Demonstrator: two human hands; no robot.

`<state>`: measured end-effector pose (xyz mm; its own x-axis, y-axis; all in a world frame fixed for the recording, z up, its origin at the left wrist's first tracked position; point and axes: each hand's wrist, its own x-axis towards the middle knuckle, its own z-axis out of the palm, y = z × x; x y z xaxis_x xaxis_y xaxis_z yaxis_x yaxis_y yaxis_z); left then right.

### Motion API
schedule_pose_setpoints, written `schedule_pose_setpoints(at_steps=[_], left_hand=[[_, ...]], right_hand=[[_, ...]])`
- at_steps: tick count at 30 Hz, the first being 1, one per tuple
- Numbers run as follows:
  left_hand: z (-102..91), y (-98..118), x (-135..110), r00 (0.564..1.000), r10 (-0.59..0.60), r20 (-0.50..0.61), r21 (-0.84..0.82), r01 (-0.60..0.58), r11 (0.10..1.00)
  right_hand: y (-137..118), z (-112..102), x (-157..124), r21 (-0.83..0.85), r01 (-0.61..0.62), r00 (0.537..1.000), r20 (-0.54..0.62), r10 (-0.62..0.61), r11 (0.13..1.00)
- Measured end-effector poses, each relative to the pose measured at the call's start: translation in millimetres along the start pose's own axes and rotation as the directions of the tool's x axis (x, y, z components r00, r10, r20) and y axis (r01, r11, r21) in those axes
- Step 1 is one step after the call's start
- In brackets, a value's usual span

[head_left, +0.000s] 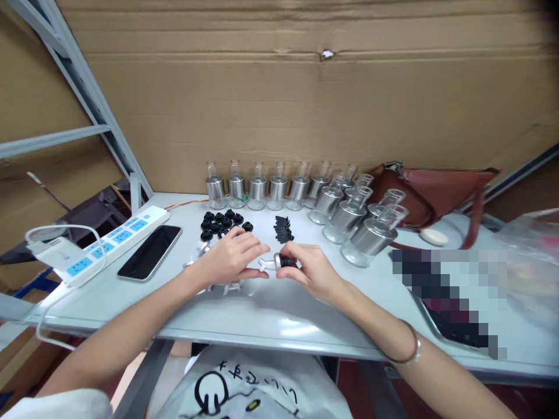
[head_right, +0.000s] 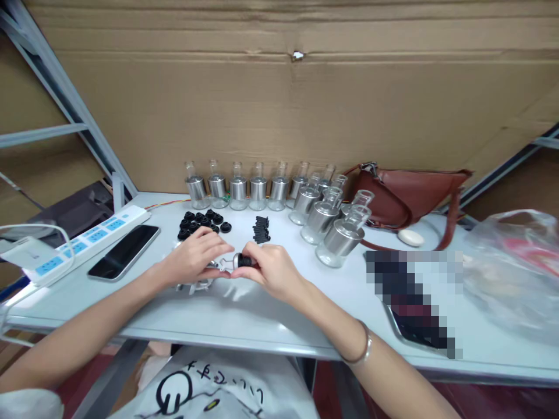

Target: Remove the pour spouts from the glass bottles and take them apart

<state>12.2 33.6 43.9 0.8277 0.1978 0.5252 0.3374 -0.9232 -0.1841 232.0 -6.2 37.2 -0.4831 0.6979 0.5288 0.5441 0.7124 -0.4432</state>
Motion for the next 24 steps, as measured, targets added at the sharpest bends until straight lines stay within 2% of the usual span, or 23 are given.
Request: schedule_pose_setpoints(at_steps=[2,3,9,13,20,22,24], left_hand=[[0.7,7.8,2.6,0.987,0.115,-0.112,0.079,-0.107,0.991],[0.5,10.9,3.6,0.979,0.139,-0.153,0.108,-0.123,0.987],[-4.5,16.1,4.9,0.965,0.084,-0.248,0.199,-0.034,0.979],[-8.9,15.8,5.7,0.946,0.087,-0.314,0.243,-0.008,0.97],[-15.8,14.0,8.4,0.949,0.027,-0.314,0.204,0.04,0.978],[-16.3,13.2,8.7,0.953,-0.009,-0.304,0.136,0.053,0.989],[-16.0,13.0,8.8,0.964,-0.071,-0.256,-0.009,0.071,0.997]], right_hand=[[-1.9,0.7,-0.6,0.037,0.074,0.997,-0.019,-0.073,0.997],[-3.0,1.0,-1.1,0.058,0.102,0.994,-0.031,-0.1,0.993],[-9.0,1.9,-2.8,0.155,0.125,0.992,-0.011,-0.125,0.98],[-14.0,4.9,-2.5,0.133,0.166,0.984,-0.09,-0.155,0.977],[-18.0,7.3,-0.5,0.026,0.236,0.953,-0.201,-0.226,0.971],[-15.7,6.8,0.3,-0.021,0.273,0.938,-0.218,-0.271,0.962],[-12.9,5.6,1.4,-0.068,0.315,0.922,-0.217,-0.322,0.947]])
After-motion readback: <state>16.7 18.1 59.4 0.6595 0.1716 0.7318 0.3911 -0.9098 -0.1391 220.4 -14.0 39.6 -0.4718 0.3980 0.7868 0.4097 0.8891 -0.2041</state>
